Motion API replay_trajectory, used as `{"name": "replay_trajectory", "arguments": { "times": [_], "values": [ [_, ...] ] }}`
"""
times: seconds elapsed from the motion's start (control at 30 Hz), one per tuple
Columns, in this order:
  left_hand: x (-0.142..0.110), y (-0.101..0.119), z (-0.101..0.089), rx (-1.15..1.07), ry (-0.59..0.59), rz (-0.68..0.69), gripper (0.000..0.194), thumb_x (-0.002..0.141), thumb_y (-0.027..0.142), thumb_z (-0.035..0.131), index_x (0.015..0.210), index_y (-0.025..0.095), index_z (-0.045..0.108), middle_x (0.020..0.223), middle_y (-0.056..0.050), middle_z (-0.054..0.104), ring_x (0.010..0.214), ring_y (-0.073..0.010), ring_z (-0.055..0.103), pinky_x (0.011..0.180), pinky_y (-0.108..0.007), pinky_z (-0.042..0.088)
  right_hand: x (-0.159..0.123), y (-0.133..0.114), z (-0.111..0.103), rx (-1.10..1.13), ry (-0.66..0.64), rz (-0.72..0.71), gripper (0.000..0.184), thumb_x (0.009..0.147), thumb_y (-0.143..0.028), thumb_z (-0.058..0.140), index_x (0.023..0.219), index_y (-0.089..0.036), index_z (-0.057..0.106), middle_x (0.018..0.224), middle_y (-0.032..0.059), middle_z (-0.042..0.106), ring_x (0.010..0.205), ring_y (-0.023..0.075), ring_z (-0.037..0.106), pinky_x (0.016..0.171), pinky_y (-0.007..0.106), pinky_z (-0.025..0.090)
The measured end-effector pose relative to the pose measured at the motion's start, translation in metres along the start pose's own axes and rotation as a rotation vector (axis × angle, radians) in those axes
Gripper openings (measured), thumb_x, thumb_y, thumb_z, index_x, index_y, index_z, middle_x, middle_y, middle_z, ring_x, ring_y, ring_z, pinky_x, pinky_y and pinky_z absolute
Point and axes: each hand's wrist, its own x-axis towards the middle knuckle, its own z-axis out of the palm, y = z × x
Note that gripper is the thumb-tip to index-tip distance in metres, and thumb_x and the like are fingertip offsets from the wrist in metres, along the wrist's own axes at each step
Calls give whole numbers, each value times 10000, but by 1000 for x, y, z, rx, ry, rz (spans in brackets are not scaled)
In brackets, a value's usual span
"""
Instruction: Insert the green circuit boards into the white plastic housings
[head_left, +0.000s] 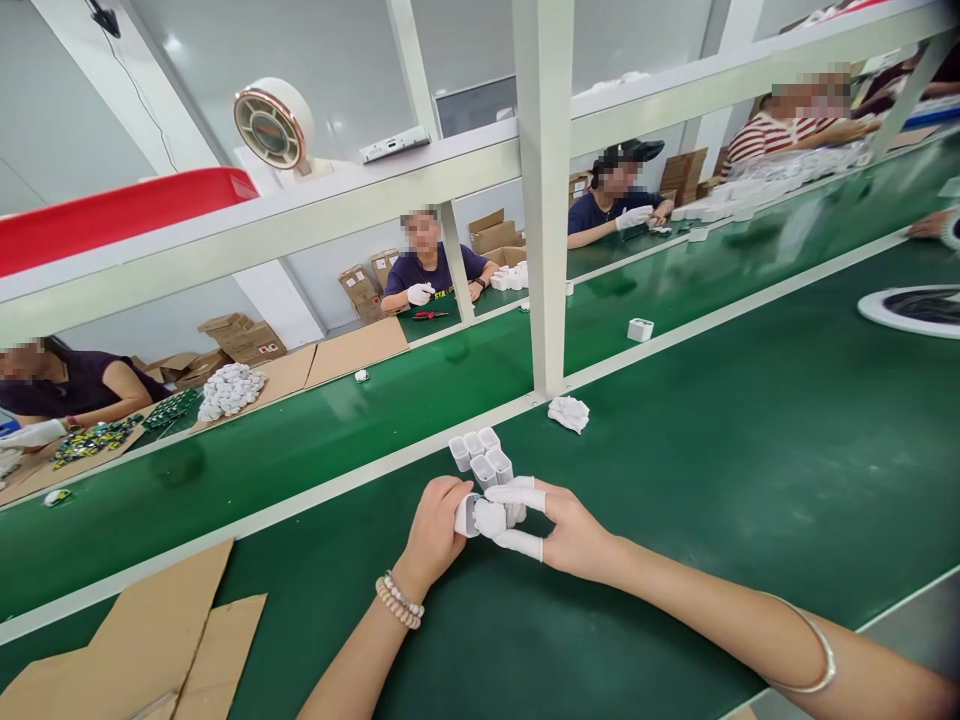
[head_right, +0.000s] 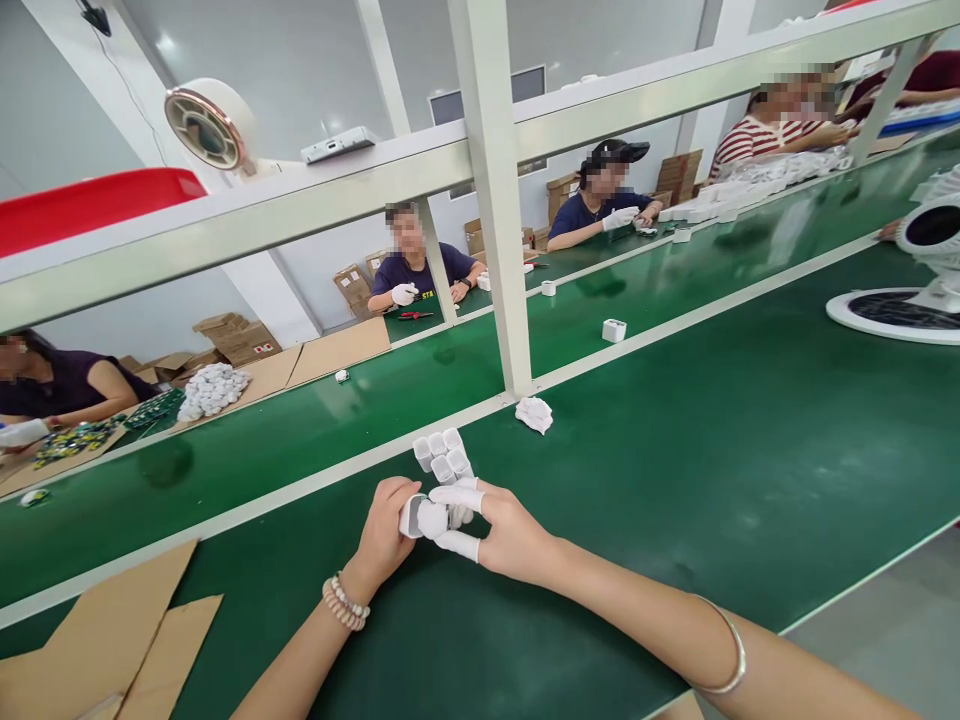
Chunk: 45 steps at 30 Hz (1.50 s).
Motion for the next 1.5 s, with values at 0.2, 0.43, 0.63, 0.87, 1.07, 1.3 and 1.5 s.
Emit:
{"name": "replay_trajectory", "arguments": {
  "times": [0.2, 0.43, 0.63, 0.87, 1.07, 1.3, 1.5],
  "values": [
    [1, 2, -1, 47, 12, 29, 478, 836, 43, 495, 1297, 145, 417, 1084, -134, 532, 979, -233, 523, 815, -398, 522, -1, 3, 2, -21, 9, -19, 347, 819, -267, 692, 1161, -218, 656, 1019, 87, 668, 841, 176, 647, 787, 309, 556],
    [3, 2, 0, 102, 27, 24, 456, 839, 44, 482, 1283, 129, 426, 1077, -144, 542, 979, -239, 532, 817, -411, 524, -3, 0, 3, -55, 10, 99, 352, 815, -317, 681, 1149, -204, 673, 971, 87, 665, 755, 173, 615, 710, 320, 554],
    [3, 2, 0, 137, 25, 27, 443, 840, 36, 478, 1272, 119, 437, 1068, -149, 554, 977, -242, 541, 813, -412, 529, -3, 1, 4, -52, 1, 148, 370, 821, -336, 671, 1166, -202, 667, 936, 75, 640, 749, 171, 588, 712, 328, 543],
    [5, 2, 0, 160, 26, 36, 426, 862, 60, 467, 1281, 130, 434, 1059, -145, 558, 967, -243, 547, 802, -419, 538, -4, 1, 3, -80, -11, 146, 379, 825, -304, 674, 1188, -195, 662, 898, 65, 627, 714, 158, 567, 690, 312, 536],
    [4, 4, 0, 161, -5, 63, 418, 857, 40, 467, 1268, 116, 449, 1053, -145, 565, 968, -242, 542, 813, -415, 539, -3, 3, 4, -132, -37, 117, 397, 834, -284, 671, 1224, -213, 643, 959, 70, 655, 769, 172, 594, 732, 317, 536],
    [6, 7, 1, 130, -34, 37, 410, 871, 63, 454, 1275, 132, 450, 1051, -140, 574, 948, -238, 558, 794, -415, 545, -6, 8, 9, -195, -51, 107, 423, 887, -405, 608, 1258, -200, 603, 981, 95, 657, 781, 193, 612, 730, 346, 546],
    [8, 7, 0, 63, -43, -9, 356, 895, 116, 443, 1250, 144, 443, 1053, -139, 593, 933, -237, 587, 776, -418, 548, -2, 5, 7, -238, 28, 136, 572, 805, -521, 681, 1244, -180, 548, 900, 70, 639, 725, 184, 579, 714, 360, 537]
  ]
}}
